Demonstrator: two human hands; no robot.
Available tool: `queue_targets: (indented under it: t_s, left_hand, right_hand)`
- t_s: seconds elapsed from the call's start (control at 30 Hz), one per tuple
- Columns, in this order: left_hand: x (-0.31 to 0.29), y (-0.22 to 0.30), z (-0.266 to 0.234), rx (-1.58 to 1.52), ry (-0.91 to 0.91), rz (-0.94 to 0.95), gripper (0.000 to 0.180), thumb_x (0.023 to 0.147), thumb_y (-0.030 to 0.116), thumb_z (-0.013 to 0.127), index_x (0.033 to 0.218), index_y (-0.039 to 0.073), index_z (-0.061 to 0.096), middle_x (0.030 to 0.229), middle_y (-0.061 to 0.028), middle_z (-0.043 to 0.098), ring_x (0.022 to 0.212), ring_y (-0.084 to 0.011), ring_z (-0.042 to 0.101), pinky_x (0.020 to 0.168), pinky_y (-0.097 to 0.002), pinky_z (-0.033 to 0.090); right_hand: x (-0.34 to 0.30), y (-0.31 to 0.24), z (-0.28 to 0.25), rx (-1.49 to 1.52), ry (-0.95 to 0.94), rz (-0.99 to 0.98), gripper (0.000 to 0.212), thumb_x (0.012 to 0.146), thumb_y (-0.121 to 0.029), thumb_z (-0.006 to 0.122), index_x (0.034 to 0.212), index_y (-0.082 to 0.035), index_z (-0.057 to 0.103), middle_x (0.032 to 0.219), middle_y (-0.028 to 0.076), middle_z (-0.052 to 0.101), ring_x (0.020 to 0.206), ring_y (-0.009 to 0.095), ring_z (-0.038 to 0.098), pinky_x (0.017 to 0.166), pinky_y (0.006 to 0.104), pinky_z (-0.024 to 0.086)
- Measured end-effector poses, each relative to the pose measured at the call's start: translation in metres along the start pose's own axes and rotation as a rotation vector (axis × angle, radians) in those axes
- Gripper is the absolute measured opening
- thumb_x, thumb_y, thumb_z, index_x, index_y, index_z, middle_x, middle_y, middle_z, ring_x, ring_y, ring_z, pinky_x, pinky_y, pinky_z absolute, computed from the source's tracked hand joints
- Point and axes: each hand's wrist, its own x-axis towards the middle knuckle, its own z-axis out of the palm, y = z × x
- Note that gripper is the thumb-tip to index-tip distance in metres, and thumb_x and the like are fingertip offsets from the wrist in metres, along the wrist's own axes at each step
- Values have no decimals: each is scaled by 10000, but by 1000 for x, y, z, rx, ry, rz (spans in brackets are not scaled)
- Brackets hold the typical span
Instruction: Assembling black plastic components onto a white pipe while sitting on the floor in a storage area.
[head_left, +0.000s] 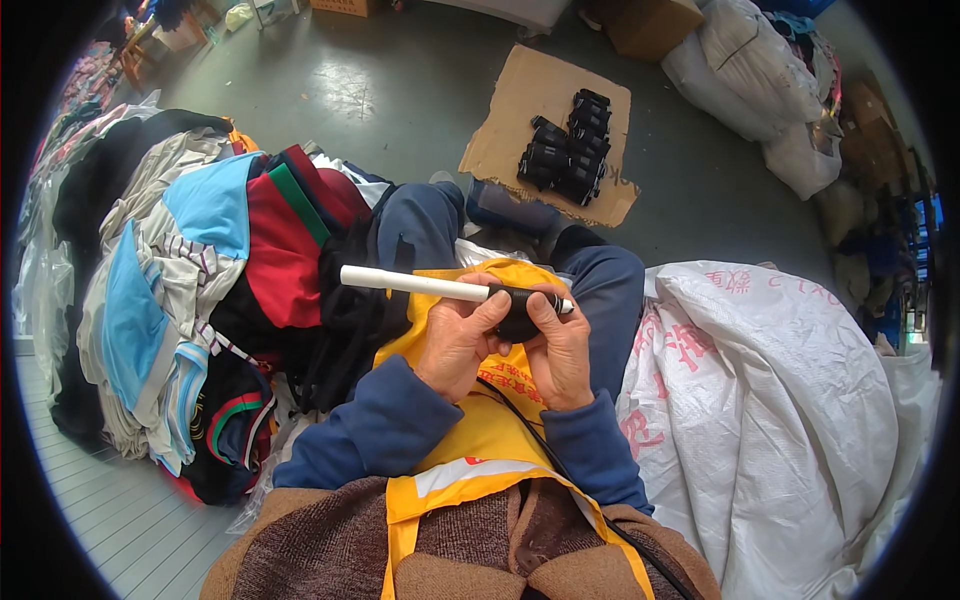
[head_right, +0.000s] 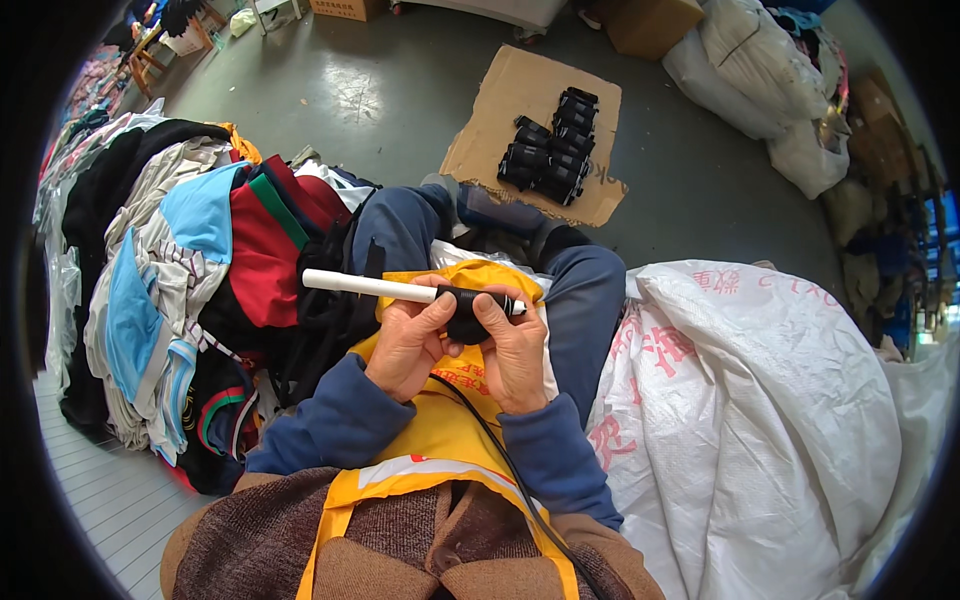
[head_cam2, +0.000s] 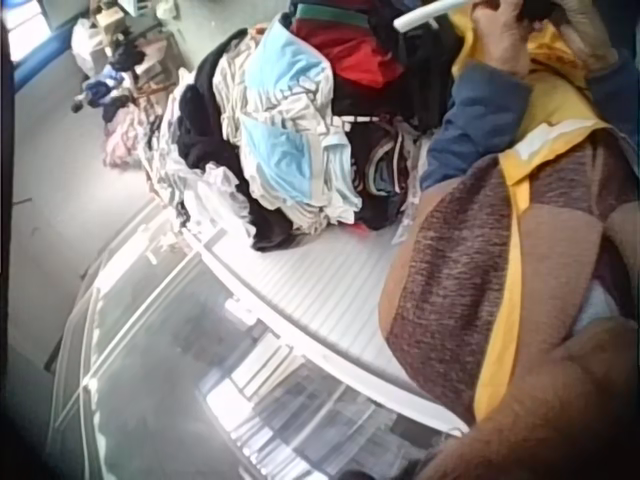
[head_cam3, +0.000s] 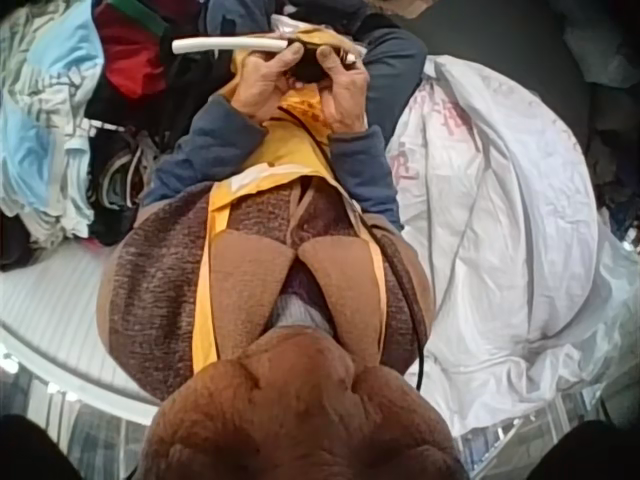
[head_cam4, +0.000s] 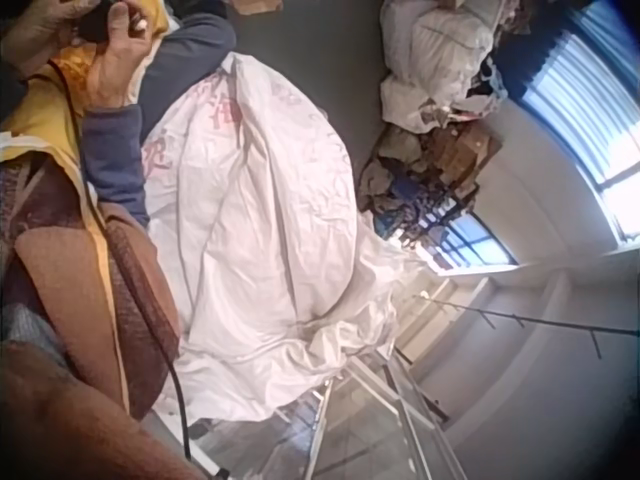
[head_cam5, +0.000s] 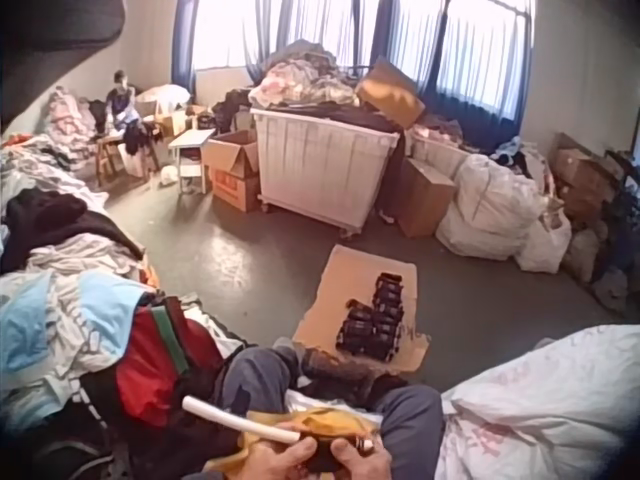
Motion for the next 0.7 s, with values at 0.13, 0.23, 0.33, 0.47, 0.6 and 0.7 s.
queue_targets:
  t_s: [0.13,0.23,0.33,0.47,0.6,0.7]
  left_hand:
    - [2,0,-2,-60,9,-42,269,843,157,651,1049,75,498,917,-48,547,712,-111,533,518,-218,444]
    - [1,0,-6,-54,12,-27,268,836,125,653,1053,68,506,922,-54,547,715,-113,533,523,-215,447]
    - [1,-6,-6,35,14,1,252,838,81,637,1051,79,502,937,-64,566,751,-124,560,524,-237,455]
    - [0,-5,-3,126,-19,86,282,818,31,635,1063,53,499,940,-70,563,759,-135,564,538,-236,469]
    - [2,-7,-9,122,34,60,238,796,-10,627,1011,20,529,902,-70,575,727,-129,563,548,-229,487]
    - [1,-4,-6,97,89,16,211,799,-18,609,1000,-3,548,883,-64,587,709,-123,564,562,-221,496]
  right_hand:
    - [-3,-7,3,-139,-54,-8,289,810,-103,682,1057,-49,542,1017,80,585,917,184,583,813,312,501]
    - [-3,-8,6,-60,-63,24,329,813,-127,681,1090,-58,517,1025,69,582,936,181,578,807,318,502]
    - [2,1,-5,57,-76,117,341,812,-104,677,1101,-49,506,1018,64,583,947,180,573,829,318,490]
    - [6,3,-10,28,-5,68,335,812,-101,676,1092,-31,506,1016,59,583,945,171,569,867,305,466]
    - [7,6,-14,4,-1,-14,302,814,-84,670,1073,-37,521,1014,50,584,951,161,568,871,294,461]
    - [8,5,-11,41,1,-50,296,814,-77,668,1070,-50,524,1013,44,585,950,155,568,868,291,464]
